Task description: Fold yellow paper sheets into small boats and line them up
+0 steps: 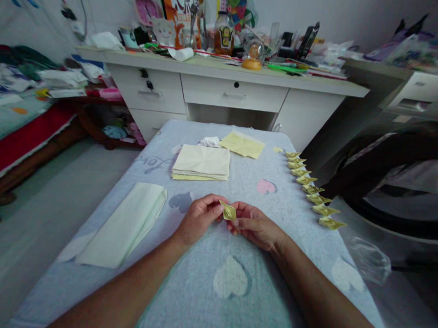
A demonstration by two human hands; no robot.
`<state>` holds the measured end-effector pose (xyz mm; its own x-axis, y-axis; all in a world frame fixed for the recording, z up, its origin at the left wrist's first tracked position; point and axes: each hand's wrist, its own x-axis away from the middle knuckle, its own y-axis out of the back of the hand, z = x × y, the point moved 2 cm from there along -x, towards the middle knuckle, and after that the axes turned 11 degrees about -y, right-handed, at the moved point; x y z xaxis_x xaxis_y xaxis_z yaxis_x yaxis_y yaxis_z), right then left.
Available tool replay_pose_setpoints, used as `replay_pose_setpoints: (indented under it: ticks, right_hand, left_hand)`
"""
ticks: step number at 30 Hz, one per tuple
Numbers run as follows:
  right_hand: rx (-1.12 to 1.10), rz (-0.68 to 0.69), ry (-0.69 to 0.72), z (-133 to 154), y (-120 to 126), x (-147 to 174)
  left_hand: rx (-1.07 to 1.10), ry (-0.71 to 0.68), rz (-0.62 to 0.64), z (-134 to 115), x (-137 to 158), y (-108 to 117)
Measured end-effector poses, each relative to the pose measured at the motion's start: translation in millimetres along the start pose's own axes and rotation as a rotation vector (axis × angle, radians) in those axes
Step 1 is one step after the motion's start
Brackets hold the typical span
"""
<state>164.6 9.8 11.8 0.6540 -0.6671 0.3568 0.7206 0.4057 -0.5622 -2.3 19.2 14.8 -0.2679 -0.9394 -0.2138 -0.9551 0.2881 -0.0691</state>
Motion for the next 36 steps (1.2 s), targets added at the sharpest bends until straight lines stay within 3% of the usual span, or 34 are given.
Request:
replay_pose_setpoints:
  ticks: [3, 6, 13, 21, 36]
  right_hand:
    - [0.045, -0.045, 0.053, 0, -1, -1]
    - [0.171, -0.175, 0.206, 0, 0, -2]
    - [0.685, -0.518, 0.518, 2, -1, 3]
    - [1.001, -0.557, 0.629, 6, -6, 10]
    - [1.179, -0.516, 0.704, 5, -13, 4]
  left_hand:
    - [-0.025, 0.019, -0.037, 4, 0, 2]
    - [-0.03, 0.032, -0.078, 6, -1, 3]
    - [0.005, 0.077, -0.129, 1, -2, 1]
    - [0.029, 0.083, -0.19, 2, -3, 2]
    - [0.176, 0.101, -0.166, 3, -1, 3]
